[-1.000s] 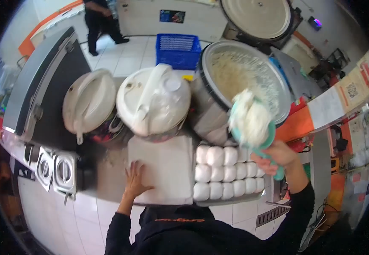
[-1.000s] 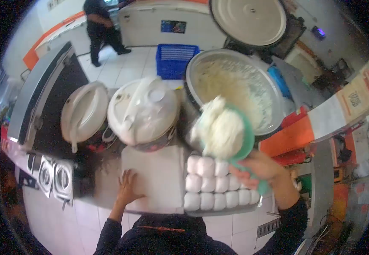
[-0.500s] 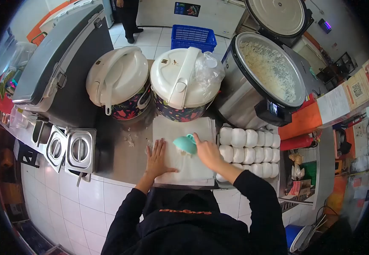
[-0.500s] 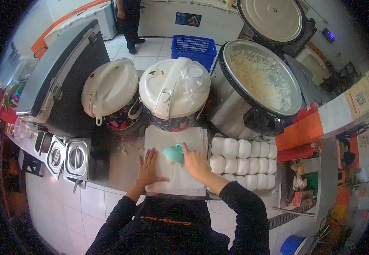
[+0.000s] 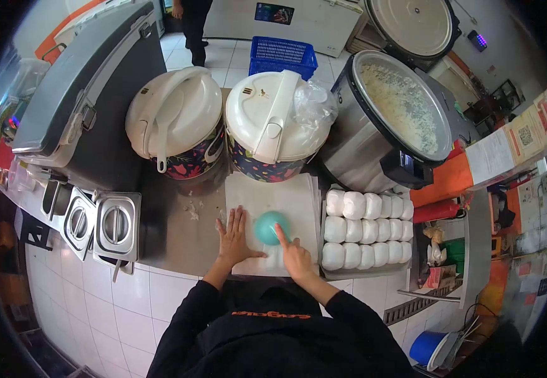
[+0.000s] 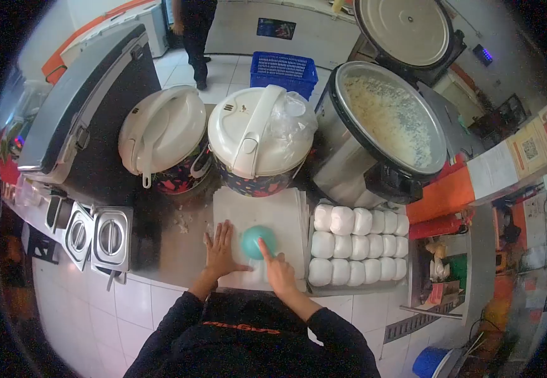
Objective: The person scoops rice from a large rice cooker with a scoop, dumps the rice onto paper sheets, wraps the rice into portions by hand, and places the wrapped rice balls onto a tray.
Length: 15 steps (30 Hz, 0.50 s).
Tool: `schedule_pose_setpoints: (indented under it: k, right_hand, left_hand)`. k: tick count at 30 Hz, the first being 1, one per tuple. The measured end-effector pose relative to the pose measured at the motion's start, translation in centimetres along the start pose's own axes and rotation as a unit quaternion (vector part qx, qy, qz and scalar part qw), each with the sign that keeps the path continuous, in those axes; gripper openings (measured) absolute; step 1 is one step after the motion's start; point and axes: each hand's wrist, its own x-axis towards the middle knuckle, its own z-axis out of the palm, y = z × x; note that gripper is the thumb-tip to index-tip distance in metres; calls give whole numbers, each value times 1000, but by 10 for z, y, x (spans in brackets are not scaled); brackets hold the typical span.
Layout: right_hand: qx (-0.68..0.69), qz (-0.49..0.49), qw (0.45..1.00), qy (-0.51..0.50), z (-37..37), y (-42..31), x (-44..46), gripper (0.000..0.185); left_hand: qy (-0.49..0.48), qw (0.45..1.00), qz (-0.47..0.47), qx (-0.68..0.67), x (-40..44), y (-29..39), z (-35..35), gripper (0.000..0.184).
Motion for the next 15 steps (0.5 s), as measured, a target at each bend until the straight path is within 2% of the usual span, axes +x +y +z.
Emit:
schedule_pose_setpoints:
  k: [4, 5, 6, 7, 8, 10, 11, 12, 13, 14, 15]
  right_hand:
    - [35, 6, 999, 32, 1, -10, 8, 71]
    - [94, 5, 995, 31, 0, -7, 4, 70]
    - [153, 4, 988, 30, -4, -4, 2, 70]
    - [152, -2, 988, 32, -13, -1, 2, 70]
    - [188, -42, 973, 129, -25, 4, -2, 68]
    - [208, -89, 928, 297, -57, 22, -6, 65]
    - [195, -97, 904, 369, -80, 32, -1, 62]
    - [509, 13, 808, 296, -116, 27, -9, 57]
    - [583, -41, 735, 343, -151, 32, 1, 60]
    - [666, -19, 661, 344, -183, 38, 5, 63]
    - [696, 41, 622, 356, -217, 44, 14, 62]
  left_hand:
    - [11, 1000, -4, -23, 0, 3, -1, 133]
    - [17, 1000, -7, -21, -2, 4, -4, 133]
    - [45, 999, -20, -9, -7, 9, -10, 125]
    - [73, 997, -32, 4, -11, 12, -13, 116]
    - [77, 996, -35, 4, -18, 10, -12, 116]
    - [64, 995, 50, -63, -37, 4, -4, 75]
    - [63, 995, 49, -64, -40, 0, 1, 75]
    - [52, 991, 114, -55, -42, -4, 9, 56]
    - [41, 982, 180, -45, -45, -7, 12, 37]
    - [40, 982, 182, -45, -45, -8, 10, 37]
    - [22, 980, 184, -71, -41, -8, 4, 28]
